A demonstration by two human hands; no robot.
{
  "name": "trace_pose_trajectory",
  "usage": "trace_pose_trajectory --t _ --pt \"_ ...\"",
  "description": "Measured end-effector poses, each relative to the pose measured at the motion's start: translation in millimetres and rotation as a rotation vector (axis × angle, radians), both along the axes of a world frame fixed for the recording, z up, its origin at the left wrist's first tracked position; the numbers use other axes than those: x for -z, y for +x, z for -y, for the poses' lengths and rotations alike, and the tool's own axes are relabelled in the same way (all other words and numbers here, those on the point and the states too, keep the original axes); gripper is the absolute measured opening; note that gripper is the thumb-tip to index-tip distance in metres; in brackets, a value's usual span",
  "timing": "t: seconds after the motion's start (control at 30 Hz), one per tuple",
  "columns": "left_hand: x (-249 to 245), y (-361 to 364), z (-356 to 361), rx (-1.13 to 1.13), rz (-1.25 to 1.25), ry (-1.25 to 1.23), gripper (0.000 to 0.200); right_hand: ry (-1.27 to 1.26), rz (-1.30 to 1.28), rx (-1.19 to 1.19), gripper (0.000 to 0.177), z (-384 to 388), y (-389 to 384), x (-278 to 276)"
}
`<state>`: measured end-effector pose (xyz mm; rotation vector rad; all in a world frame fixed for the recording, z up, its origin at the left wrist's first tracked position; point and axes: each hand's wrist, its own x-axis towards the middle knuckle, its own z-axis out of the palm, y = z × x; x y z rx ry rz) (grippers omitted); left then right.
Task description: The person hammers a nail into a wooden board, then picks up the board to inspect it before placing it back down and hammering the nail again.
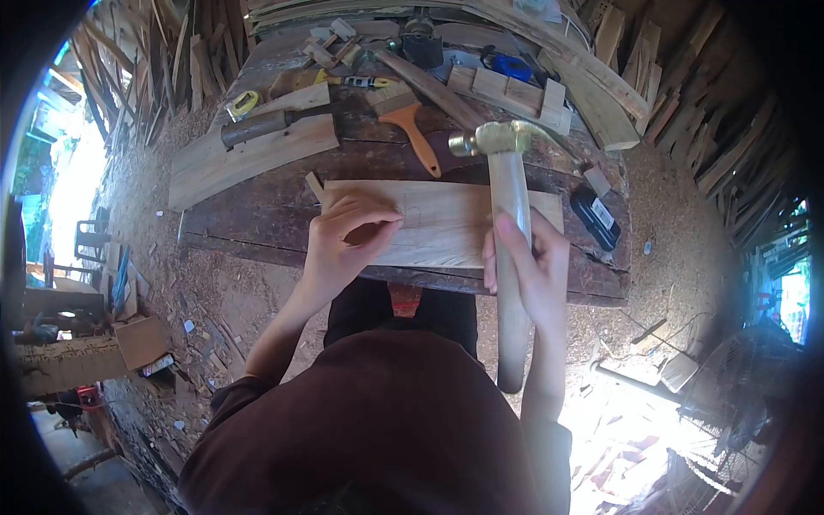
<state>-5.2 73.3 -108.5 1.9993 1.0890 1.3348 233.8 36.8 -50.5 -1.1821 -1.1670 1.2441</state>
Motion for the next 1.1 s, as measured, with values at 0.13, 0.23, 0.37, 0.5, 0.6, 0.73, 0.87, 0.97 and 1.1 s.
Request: trace_pose_trajectory --t 0.13,0.23,0.37,0.5,0.6,0.73,0.87,0.97,1.1 --pt "-3 -1 1 0.016 0.0 -0.018 0.013 0.012 -0.11 -0.001 0.028 -27 5 30" --pt "0 -1 -1 -0.004 -0.011 0.013 0.014 0.007 -0.132 0.01 0.036 -35 4 36" --pt "-2 -2 1 0.0 -0.029 -0.018 0.016 -0.024 -0.224 -0.024 0.033 -35 10 35" --pt "-18 -12 -3 -0.148 0.148 -0.04 0.016 -0.007 -0.246 -0.021 0.033 -34 12 40" --pt "-24 -6 -2 -0.032 0.251 -0.083 0.015 -0.014 -0.249 -0.029 0.033 -36 11 39" --pt "-19 1 -1 -0.031 0.067 -0.15 0.015 -0.031 -0.235 -0.019 0.033 -35 10 36" --pt "-8 5 2 -0.02 0.098 -0.37 0.014 -0.021 -0.243 -0.021 0.033 -35 10 37" --pt "-6 5 1 -0.059 0.003 -0.245 0.014 -0.03 -0.235 -0.016 0.033 -35 11 38" --pt "-2 4 0 -0.066 0.016 -0.228 0.014 -0.036 -0.245 -0.022 0.033 -35 11 37"
